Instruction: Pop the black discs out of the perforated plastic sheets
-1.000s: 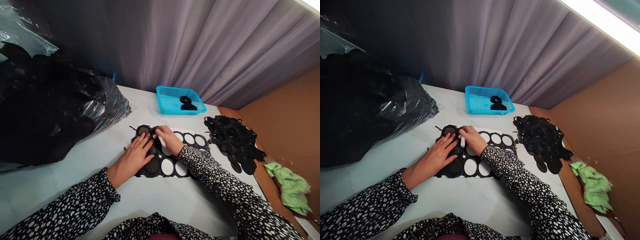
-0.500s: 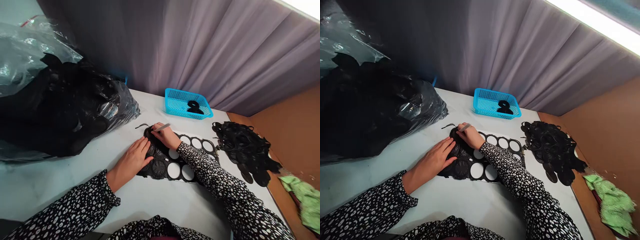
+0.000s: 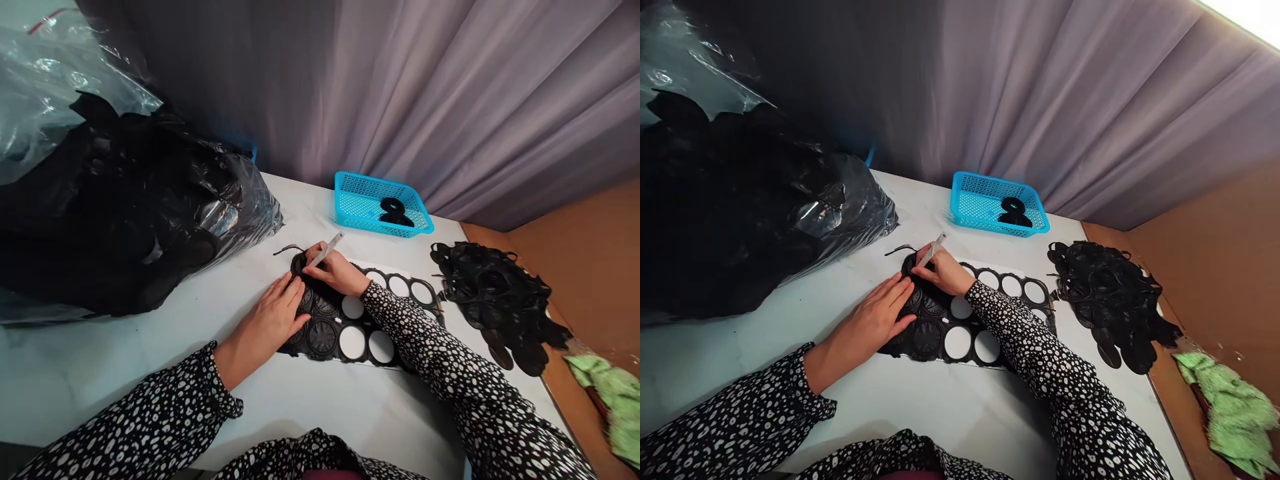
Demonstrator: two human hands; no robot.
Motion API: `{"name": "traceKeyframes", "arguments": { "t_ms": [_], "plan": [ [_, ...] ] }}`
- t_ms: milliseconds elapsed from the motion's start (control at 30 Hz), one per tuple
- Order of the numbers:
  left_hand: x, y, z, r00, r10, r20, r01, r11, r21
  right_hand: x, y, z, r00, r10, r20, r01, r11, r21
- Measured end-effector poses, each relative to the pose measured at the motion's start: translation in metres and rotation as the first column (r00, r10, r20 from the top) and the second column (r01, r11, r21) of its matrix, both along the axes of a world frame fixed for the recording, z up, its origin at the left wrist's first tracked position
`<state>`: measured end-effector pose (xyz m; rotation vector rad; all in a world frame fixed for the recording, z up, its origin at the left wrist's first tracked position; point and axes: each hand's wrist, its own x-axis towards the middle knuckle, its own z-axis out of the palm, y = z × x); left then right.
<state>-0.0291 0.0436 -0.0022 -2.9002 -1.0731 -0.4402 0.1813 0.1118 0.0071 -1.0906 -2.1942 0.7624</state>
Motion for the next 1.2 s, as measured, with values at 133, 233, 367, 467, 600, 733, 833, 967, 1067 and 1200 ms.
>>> {"name": "traceKeyframes", "arguments": {
  "t_ms": [133,233,367,467,600,733,833,967,1067,1200],
  "plan": [
    [0.001,0.0,0.003,1.0,0.001,0.003,-0.001,1.0,-0.012,-0.004,-0.008,0.0,0.997,-0.011,0.073,0.007,0.998,0.058],
    [0.001,0.0,0.002,1.0,0.0,0.01,0.0,1.0,-0.03,-0.011,-0.015,-0.006,0.985,-0.005,0.171,-0.023,0.986,0.166],
    [0.0,0.0,-0.002,0.999,-0.004,0.045,0.005,1.0,-0.003,0.004,-0.006,-0.009,0.956,-0.232,0.18,0.183,0.95,0.254],
    [-0.001,0.002,-0.004,0.997,-0.014,0.077,0.013,1.0,0.009,0.045,0.005,0.006,0.807,-0.59,0.019,0.556,0.771,0.312],
    [-0.001,0.004,0.002,0.993,-0.026,0.112,0.026,1.0,-0.004,0.086,-0.012,0.03,0.637,-0.759,-0.133,0.726,0.534,0.433],
    [0.006,-0.007,0.011,0.99,-0.082,0.112,0.083,0.997,-0.006,0.056,-0.06,0.023,0.909,-0.411,0.07,0.355,0.851,0.387],
    [0.008,-0.02,0.012,0.983,-0.164,0.087,0.169,0.984,-0.053,0.022,-0.088,0.007,0.97,-0.225,0.098,0.202,0.959,0.198],
    [-0.001,-0.027,0.009,0.979,-0.197,0.043,0.201,0.974,-0.104,0.011,-0.096,-0.001,0.98,-0.192,-0.041,0.192,0.981,-0.02],
    [-0.008,-0.025,0.009,0.976,-0.216,0.015,0.216,0.968,-0.127,0.018,-0.091,0.0,0.982,-0.158,-0.105,0.149,0.985,-0.085],
    [-0.009,-0.022,0.01,0.976,-0.218,-0.002,0.215,0.966,-0.144,0.019,-0.089,0.002,0.988,-0.133,-0.079,0.126,0.988,-0.092]
  ]
}}
